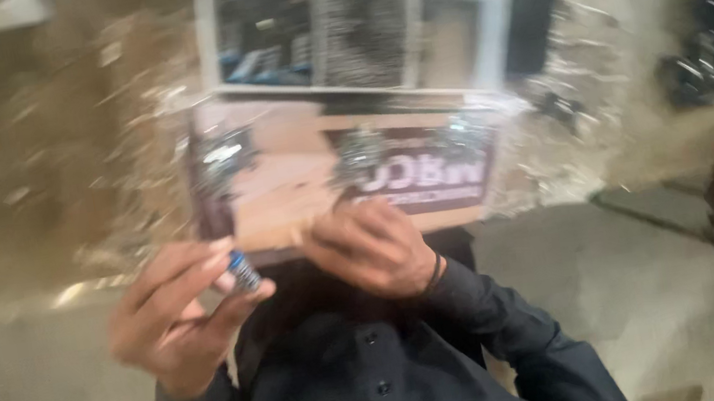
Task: The person sits at a workbench and assembles small metal clamp fittings by hand, picking components from a compartment organizer box and pressing them together. Assembled pieces are set on the bench beside the box while the person continues fitting more components one at a time.
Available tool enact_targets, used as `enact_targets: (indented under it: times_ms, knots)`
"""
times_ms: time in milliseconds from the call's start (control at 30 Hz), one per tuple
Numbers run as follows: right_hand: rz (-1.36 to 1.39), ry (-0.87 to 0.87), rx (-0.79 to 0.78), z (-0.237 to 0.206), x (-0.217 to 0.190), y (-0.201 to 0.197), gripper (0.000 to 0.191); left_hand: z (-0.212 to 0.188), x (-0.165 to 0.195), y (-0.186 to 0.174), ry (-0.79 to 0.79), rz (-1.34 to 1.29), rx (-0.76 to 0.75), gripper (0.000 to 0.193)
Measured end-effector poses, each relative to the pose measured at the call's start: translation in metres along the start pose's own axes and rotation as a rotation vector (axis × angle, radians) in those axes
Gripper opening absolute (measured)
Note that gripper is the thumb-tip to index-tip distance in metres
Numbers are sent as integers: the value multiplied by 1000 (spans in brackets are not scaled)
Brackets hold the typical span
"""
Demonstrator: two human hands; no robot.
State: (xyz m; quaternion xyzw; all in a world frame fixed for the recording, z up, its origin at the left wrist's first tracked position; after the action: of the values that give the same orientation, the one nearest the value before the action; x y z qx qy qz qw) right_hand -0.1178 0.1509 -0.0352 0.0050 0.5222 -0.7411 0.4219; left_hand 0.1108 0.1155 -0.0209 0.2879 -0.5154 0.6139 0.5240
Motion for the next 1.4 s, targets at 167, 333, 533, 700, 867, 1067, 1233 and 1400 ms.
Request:
enact_targets:
  times_ms: [167, 333, 533, 700, 867, 1067, 1233, 1400]
  knots:
    - [744, 334, 191, -24, 7, -29, 19, 11, 2, 30, 46, -41, -124, 42]
    - [248, 338, 357, -21, -2, -52, 24, 20, 13, 57, 216, -62, -192, 44]
    - [445, 494, 469, -15, -18, -59, 26, 25, 18, 65, 242, -47, -262, 45]
    - [499, 468, 437, -12, -20, -56, 25, 23, 21, 65, 241, -38, -227, 50]
    - [505, 356, 394, -10, -13, -54, 25, 24, 23, 67, 248, -39, -221, 51]
    - [199, 194, 289, -11, -13, -64, 22, 29, 27, 67, 282, 56, -254, 47]
    - [458, 665, 264, -28, -4, -63, 19, 30, 34, 72, 367, 170, -278, 44]
    - [221, 703, 303, -50, 6, -56, 24, 31, 33, 84, 276, -29, -292, 45]
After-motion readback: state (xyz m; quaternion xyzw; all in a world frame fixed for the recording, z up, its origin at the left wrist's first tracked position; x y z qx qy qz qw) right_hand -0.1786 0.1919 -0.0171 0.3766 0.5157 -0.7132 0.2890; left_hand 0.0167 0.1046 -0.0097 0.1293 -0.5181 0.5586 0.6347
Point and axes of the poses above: each hand's wrist, its own z-axis towards the middle knuckle, its own y-axis out of the palm, x = y × z, the point moved 2 cm from there along z, towards the middle knuckle, and after that the axes turned 9 degrees about z, right-handed, at the moved point
